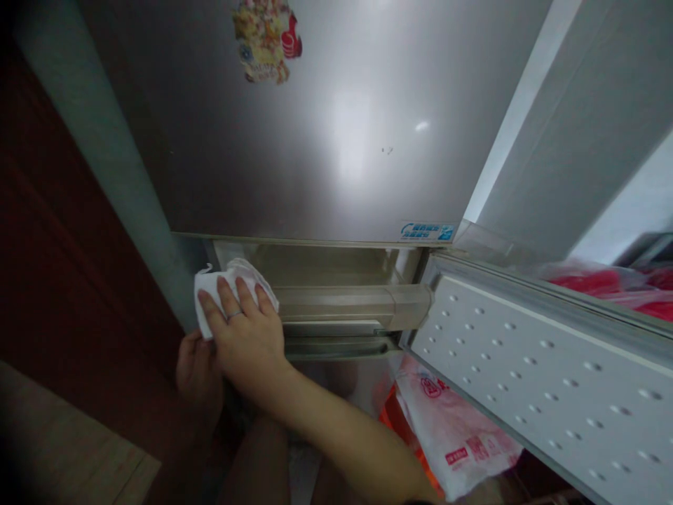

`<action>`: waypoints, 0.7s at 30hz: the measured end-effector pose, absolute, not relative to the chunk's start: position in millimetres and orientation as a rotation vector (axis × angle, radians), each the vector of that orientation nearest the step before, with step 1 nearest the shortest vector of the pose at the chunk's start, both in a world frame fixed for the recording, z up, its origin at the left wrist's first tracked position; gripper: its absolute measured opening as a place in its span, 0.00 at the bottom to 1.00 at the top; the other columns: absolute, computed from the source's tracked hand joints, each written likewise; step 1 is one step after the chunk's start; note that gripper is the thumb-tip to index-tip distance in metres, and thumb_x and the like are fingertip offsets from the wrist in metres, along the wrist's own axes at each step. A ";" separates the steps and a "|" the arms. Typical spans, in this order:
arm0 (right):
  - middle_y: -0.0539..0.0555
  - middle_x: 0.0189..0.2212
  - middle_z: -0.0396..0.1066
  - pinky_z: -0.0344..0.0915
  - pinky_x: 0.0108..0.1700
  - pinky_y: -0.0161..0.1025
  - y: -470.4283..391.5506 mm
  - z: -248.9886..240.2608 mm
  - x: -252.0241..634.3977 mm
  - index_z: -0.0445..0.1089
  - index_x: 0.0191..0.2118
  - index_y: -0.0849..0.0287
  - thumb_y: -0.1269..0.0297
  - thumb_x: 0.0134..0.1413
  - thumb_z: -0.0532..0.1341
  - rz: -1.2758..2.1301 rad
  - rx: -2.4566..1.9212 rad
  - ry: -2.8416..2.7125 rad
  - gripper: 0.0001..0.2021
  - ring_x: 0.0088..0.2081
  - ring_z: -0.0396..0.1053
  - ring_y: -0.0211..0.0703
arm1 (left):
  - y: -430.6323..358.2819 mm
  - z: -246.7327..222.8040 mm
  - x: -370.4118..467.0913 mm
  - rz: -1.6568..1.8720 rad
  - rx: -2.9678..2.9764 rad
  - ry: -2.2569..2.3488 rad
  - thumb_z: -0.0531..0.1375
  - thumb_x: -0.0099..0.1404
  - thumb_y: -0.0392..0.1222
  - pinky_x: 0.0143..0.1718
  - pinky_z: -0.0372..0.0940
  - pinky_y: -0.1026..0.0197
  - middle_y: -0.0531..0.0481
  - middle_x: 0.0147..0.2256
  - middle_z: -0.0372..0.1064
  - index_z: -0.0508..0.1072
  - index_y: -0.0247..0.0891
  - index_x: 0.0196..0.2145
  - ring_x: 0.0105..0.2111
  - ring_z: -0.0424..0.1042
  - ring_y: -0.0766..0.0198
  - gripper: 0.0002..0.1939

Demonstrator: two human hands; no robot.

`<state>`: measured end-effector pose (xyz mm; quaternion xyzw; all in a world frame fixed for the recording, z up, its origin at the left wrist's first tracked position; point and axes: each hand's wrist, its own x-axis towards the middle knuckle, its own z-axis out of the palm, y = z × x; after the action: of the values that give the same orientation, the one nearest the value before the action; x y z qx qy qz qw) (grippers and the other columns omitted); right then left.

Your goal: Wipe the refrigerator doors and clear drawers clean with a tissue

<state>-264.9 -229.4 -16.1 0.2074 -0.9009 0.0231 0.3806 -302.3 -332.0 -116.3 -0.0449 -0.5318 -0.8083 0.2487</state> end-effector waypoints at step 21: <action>0.57 0.67 0.51 0.45 0.65 0.64 -29.2 -70.9 -206.5 0.46 0.69 0.50 0.72 0.64 0.45 0.208 -0.177 -1.968 0.29 0.69 0.42 0.51 | -328.1 -118.2 -306.0 -2.235 -0.047 -1.383 0.58 0.64 0.43 0.46 0.65 0.63 0.51 0.42 0.64 0.69 0.42 0.35 0.45 0.65 0.63 0.04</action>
<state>-206.5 -29.2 -70.9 -0.0746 -0.8300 0.0876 0.5458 -306.0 -328.1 -118.2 -0.0172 -0.5089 -0.8225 0.2535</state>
